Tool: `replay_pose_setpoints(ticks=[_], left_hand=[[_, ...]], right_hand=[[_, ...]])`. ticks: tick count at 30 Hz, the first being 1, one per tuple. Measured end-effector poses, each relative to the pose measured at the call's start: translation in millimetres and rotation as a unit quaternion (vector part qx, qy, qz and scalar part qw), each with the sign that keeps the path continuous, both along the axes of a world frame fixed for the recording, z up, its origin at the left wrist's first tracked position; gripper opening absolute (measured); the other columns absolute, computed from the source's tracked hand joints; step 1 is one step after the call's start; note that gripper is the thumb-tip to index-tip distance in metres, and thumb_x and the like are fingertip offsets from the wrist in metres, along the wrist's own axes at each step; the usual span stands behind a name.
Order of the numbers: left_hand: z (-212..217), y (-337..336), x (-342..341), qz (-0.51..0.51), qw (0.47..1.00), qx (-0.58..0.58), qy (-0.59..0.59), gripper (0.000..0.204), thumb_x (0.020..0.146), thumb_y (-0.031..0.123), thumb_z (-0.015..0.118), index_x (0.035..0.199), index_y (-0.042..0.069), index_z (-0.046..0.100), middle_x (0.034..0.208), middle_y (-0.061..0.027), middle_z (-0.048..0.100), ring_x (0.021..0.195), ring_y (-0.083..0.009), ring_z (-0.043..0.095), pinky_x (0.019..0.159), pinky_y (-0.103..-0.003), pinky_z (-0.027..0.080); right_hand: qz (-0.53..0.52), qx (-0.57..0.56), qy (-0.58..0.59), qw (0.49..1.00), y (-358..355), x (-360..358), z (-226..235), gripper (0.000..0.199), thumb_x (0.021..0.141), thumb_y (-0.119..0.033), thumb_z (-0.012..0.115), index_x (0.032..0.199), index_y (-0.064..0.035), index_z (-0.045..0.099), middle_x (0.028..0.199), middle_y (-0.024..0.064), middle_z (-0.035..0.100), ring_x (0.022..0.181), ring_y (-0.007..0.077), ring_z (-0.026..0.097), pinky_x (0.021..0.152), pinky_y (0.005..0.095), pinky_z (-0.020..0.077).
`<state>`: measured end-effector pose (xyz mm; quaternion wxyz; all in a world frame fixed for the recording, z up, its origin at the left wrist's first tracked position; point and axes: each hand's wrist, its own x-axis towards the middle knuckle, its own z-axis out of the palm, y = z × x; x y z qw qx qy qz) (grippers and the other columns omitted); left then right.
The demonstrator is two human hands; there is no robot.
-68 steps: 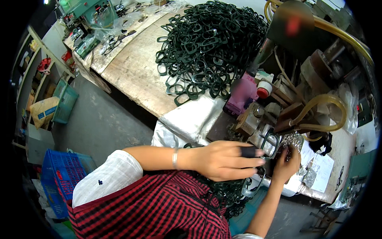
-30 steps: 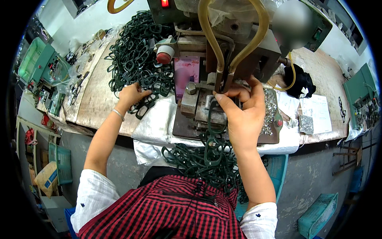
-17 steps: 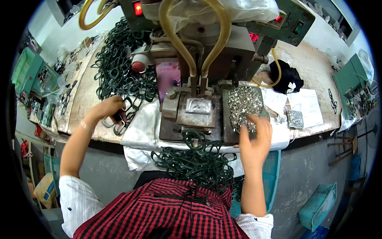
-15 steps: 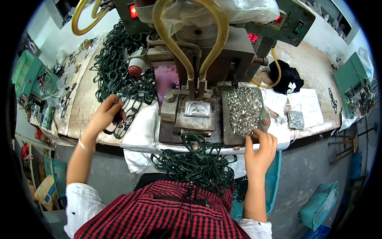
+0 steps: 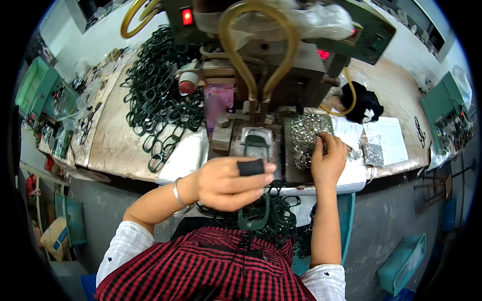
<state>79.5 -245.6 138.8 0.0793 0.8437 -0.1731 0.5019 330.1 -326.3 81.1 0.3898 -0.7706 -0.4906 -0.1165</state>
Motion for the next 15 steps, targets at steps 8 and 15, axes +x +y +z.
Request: replay_pose_setpoints(ticks=[8,15], left_hand=[[-16.2,9.2,-3.7,0.008,0.999,-0.030,0.042,0.020,0.079,0.001,0.073,0.097,0.002,0.064,0.114,-0.0136,0.068,0.102,-0.0308,0.069,0.085,-0.042,0.060],[-35.3,-22.4,-40.1,0.231,0.972,-0.043,0.018,0.028,0.084,0.004,0.064,0.112,0.008,0.062,0.127,-0.0106,0.063,0.111,-0.0297,0.063,0.102,-0.050,0.049]], right_hand=[[0.123,0.003,-0.097,0.988,0.7,-21.5,-4.0,0.010,0.080,-0.006,0.070,0.089,-0.0047,0.069,0.108,0.0122,0.063,0.104,0.0329,0.058,0.090,0.0435,0.0461],[0.113,-0.036,-0.116,0.986,22.2,-1.4,-5.3,0.019,0.079,0.000,0.063,0.098,-0.0024,0.066,0.101,0.0154,0.063,0.101,0.0364,0.058,0.087,0.0436,0.0475]])
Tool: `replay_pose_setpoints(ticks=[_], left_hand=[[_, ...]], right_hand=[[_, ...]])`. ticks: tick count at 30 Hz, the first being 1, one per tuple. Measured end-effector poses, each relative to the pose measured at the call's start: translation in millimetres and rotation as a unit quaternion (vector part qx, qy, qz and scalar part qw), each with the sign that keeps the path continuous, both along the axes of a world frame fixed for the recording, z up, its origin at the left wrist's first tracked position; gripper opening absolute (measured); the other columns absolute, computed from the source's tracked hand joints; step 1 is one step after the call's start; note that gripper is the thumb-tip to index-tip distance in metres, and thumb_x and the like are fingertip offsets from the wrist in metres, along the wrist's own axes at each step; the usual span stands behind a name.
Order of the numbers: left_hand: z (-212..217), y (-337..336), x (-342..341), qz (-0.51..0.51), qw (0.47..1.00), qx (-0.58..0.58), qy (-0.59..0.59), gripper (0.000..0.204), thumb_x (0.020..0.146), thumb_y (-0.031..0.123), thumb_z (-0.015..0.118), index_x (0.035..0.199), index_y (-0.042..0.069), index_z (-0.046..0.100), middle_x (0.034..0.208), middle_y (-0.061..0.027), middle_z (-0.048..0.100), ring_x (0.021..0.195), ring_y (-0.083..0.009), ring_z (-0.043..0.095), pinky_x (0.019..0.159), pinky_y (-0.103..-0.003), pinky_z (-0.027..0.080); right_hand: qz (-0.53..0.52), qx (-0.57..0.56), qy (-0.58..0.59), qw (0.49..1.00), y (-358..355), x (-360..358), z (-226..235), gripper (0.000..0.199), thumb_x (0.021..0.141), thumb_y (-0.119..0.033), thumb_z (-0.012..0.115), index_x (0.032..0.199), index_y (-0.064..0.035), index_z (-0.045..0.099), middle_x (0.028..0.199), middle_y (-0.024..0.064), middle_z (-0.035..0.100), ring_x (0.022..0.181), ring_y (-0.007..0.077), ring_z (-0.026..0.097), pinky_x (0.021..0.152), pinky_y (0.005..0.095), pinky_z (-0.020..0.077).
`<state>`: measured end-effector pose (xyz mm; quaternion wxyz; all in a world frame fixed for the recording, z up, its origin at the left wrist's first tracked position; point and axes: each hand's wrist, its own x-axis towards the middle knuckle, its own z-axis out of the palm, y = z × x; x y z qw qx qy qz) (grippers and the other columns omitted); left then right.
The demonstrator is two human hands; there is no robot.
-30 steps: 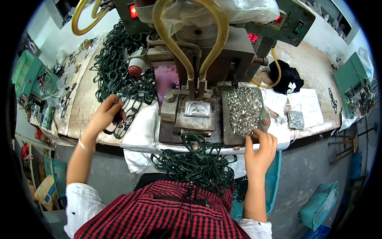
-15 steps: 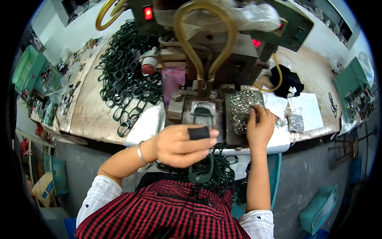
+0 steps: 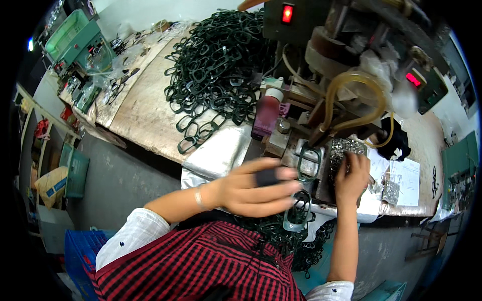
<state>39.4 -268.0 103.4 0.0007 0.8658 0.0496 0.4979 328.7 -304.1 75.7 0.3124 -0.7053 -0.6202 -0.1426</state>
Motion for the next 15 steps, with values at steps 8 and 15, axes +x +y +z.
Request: replay_pose_setpoints(ticks=[8,15], left_hand=[[35.0,40.4,-153.6,0.428,0.869,-0.249,0.012,0.015,0.079,-0.003,0.067,0.092,0.004,0.072,0.094,-0.0114,0.067,0.089,-0.0284,0.064,0.080,-0.038,0.050],[-82.9,61.0,-146.9,0.512,0.816,-0.226,0.145,0.022,0.076,0.005,0.066,0.097,0.010,0.072,0.086,-0.0114,0.063,0.085,-0.0333,0.058,0.073,-0.044,0.050]], right_hand=[[0.036,0.077,0.346,0.935,-8.3,-15.5,0.1,0.014,0.092,-0.004,0.062,0.105,0.0017,0.067,0.098,0.0069,0.069,0.091,0.0136,0.062,0.088,0.0283,0.0486],[-0.036,0.042,0.326,0.944,-23.3,-5.5,-18.4,0.020,0.091,-0.008,0.068,0.108,0.0020,0.070,0.103,0.0079,0.072,0.093,0.0124,0.064,0.087,0.0255,0.0488]])
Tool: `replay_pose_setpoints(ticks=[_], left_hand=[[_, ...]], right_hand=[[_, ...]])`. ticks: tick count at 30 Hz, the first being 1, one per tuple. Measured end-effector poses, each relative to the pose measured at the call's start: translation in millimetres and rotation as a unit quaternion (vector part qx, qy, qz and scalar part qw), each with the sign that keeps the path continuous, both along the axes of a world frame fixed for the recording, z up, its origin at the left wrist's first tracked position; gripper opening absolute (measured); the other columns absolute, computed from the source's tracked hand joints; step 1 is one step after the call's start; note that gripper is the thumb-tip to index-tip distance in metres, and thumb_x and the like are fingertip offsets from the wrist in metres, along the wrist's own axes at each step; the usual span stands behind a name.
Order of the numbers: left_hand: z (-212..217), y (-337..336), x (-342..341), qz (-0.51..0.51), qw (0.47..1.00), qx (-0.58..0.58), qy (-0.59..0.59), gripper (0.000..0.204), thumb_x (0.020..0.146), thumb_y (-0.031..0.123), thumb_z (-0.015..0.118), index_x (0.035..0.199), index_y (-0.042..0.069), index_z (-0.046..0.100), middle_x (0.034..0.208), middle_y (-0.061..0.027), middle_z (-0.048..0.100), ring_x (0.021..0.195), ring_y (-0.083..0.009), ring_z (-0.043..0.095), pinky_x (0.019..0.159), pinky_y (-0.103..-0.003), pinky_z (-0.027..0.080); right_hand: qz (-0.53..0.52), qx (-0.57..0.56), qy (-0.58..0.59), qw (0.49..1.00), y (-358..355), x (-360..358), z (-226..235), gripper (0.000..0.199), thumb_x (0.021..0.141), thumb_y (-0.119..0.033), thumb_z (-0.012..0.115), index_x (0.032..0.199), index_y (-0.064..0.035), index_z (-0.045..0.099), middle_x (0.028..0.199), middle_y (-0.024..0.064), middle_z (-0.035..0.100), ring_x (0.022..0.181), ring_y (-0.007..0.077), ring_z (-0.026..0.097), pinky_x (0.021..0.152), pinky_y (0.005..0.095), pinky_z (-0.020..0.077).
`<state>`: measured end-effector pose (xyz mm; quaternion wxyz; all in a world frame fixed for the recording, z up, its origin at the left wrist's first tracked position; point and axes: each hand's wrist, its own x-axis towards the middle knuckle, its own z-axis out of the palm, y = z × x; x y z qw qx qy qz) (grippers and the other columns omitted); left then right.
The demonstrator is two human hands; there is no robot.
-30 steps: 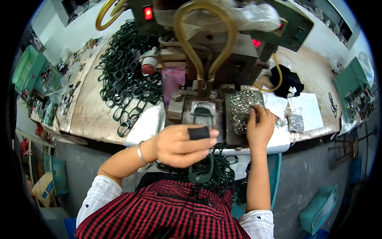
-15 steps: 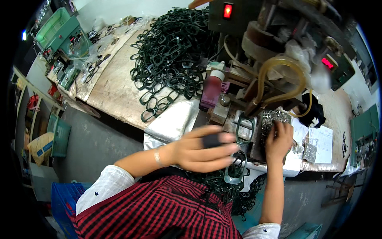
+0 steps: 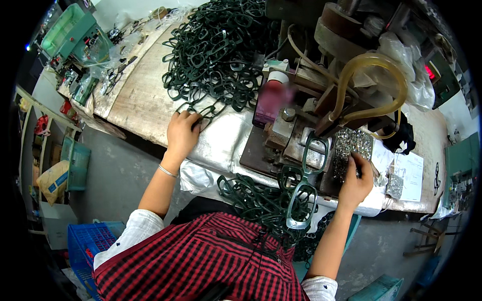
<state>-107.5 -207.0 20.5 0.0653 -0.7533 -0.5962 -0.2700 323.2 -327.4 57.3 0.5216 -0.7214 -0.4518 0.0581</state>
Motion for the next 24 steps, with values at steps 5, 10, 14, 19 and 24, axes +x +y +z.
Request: replay_pose_setpoints(ticks=[5,10,14,19,24], left_hand=[[29.8,13.1,16.6,-0.005,0.972,0.007,-0.236,0.018,0.083,0.004,0.069,0.101,0.005,0.068,0.085,-0.0104,0.068,0.078,-0.0264,0.065,0.069,-0.035,0.051],[41.2,31.8,61.1,-0.143,0.830,-0.076,-0.533,0.026,0.083,0.007,0.077,0.106,0.000,0.065,0.084,-0.0085,0.070,0.074,-0.0107,0.064,0.069,-0.024,0.050],[39.6,25.0,77.5,-0.098,0.883,-0.036,-0.457,0.020,0.083,0.011,0.079,0.096,-0.001,0.069,0.083,-0.0020,0.068,0.065,-0.0064,0.056,0.055,-0.022,0.040],[154.8,-21.9,123.3,-0.349,0.752,-0.013,-0.559,0.013,0.095,0.007,0.065,0.104,-0.002,0.063,0.083,-0.0085,0.069,0.066,-0.0127,0.064,0.055,-0.020,0.050],[186.7,-5.3,149.7,-0.403,0.816,0.059,-0.410,0.021,0.099,0.014,0.062,0.111,-0.003,0.061,0.091,-0.0140,0.072,0.070,-0.0124,0.068,0.059,-0.021,0.053]], right_hand=[[0.031,0.032,0.027,0.999,-29.6,-13.0,21.8,0.014,0.088,0.000,0.065,0.101,0.0033,0.071,0.097,0.0080,0.068,0.088,0.0161,0.061,0.083,0.0275,0.0473],[0.167,0.091,0.039,0.981,15.5,-54.5,79.0,0.012,0.085,0.002,0.065,0.095,0.0050,0.070,0.092,0.0094,0.069,0.088,0.0172,0.062,0.082,0.0276,0.0473],[0.143,0.123,0.110,0.976,27.7,-69.8,77.8,0.008,0.084,0.002,0.064,0.090,0.0043,0.069,0.092,0.0093,0.068,0.090,0.0178,0.063,0.085,0.0286,0.0475],[0.196,0.156,0.255,0.934,36.3,-90.4,92.9,0.054,0.086,0.005,0.063,0.133,0.0099,0.036,0.098,0.0091,0.063,0.093,0.0135,0.061,0.092,0.0271,0.0464],[0.225,0.185,0.242,0.926,32.1,-95.7,95.0,0.062,0.086,0.004,0.067,0.138,0.0081,0.034,0.101,0.0087,0.064,0.098,0.0128,0.060,0.094,0.0262,0.0441]])
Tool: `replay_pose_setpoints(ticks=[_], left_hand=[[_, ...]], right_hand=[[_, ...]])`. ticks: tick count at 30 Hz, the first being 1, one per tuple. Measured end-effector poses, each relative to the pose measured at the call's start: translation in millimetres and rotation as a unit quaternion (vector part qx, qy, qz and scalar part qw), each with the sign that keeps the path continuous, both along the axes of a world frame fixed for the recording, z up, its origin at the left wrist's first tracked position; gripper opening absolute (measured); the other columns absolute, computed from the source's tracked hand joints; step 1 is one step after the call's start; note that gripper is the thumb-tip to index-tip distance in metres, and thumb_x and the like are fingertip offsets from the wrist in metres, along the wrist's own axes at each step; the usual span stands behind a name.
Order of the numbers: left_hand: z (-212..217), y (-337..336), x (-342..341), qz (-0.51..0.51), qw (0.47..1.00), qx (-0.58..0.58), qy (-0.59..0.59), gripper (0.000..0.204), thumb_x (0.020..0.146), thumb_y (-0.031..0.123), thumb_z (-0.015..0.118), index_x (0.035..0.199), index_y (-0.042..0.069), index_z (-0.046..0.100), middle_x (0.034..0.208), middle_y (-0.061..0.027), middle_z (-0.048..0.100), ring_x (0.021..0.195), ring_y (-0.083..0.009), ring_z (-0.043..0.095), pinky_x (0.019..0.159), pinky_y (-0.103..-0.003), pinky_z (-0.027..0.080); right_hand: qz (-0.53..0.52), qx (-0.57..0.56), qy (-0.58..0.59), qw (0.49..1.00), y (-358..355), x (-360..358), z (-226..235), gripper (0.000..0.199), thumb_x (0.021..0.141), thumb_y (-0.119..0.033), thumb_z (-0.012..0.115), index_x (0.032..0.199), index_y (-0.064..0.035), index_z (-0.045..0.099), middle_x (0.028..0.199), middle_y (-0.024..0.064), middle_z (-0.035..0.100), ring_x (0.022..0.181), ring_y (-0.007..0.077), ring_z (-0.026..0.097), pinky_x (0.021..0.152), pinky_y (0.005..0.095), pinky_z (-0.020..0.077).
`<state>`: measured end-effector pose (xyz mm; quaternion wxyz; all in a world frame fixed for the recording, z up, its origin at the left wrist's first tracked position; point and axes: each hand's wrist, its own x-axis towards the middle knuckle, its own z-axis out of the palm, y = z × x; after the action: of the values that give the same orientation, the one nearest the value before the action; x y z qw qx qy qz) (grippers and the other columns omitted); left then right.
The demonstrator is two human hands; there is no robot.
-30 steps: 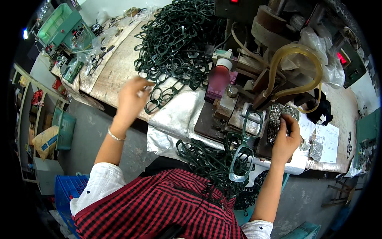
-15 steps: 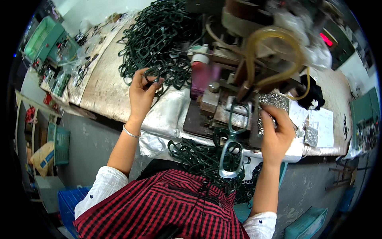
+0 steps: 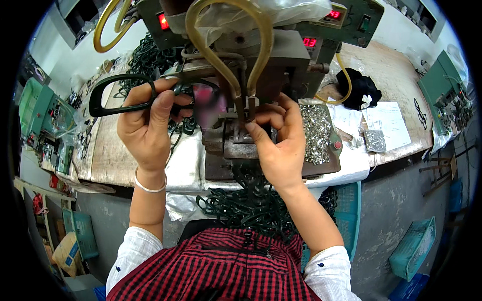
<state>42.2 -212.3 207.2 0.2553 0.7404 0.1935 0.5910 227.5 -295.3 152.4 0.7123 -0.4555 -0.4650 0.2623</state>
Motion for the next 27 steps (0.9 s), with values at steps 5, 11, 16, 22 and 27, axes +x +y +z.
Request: replay_pose_setpoints(ticks=[5,11,16,22,27], left_hand=[[7.1,-28.5,0.7,-0.093,0.985,-0.141,-0.033,0.018,0.099,0.011,0.061,0.110,-0.002,0.063,0.084,-0.0100,0.072,0.067,-0.0097,0.066,0.058,-0.020,0.051],[5.4,-76.6,11.0,-0.369,0.650,-0.652,0.125,0.045,0.108,0.036,0.035,0.116,-0.001,0.060,0.066,-0.0109,0.066,0.040,-0.0124,0.053,0.035,-0.020,0.037],[-23.8,-73.2,31.8,-0.356,0.613,-0.701,0.079,0.051,0.108,0.042,0.035,0.117,-0.002,0.061,0.067,-0.0068,0.064,0.042,-0.0118,0.054,0.035,-0.020,0.035],[-26.8,-70.7,32.8,-0.337,0.610,-0.713,0.078,0.050,0.107,0.043,0.039,0.113,-0.001,0.064,0.060,-0.0059,0.060,0.038,-0.0118,0.052,0.032,-0.020,0.033],[-33.2,-71.1,33.1,-0.345,0.629,-0.695,0.049,0.048,0.107,0.042,0.040,0.110,0.000,0.065,0.061,-0.0061,0.061,0.038,-0.0111,0.051,0.032,-0.020,0.034]], right_hand=[[0.033,-0.033,-0.015,0.999,-24.9,-3.8,8.7,0.062,0.088,0.004,0.060,0.143,0.0052,0.033,0.113,0.0142,0.066,0.114,0.0211,0.060,0.105,0.0335,0.0400],[-0.300,-0.230,-0.495,0.782,-38.7,79.0,-61.1,0.025,0.081,-0.009,0.070,0.106,-0.0055,0.071,0.129,0.0187,0.060,0.128,0.0397,0.048,0.107,0.0489,0.0391],[-0.298,-0.165,-0.458,0.821,-37.8,101.5,-78.0,0.014,0.080,-0.009,0.072,0.092,-0.0037,0.069,0.118,0.0164,0.063,0.118,0.0373,0.054,0.100,0.0456,0.0424],[-0.327,-0.171,-0.444,0.817,-25.5,100.8,-84.6,0.012,0.077,-0.008,0.075,0.088,-0.0059,0.071,0.106,0.0097,0.065,0.101,0.0314,0.060,0.085,0.0406,0.0485],[-0.240,-0.082,-0.530,0.809,12.6,78.2,-66.6,0.015,0.075,-0.008,0.074,0.089,-0.0072,0.069,0.103,0.0121,0.061,0.099,0.0341,0.058,0.080,0.0435,0.0492]])
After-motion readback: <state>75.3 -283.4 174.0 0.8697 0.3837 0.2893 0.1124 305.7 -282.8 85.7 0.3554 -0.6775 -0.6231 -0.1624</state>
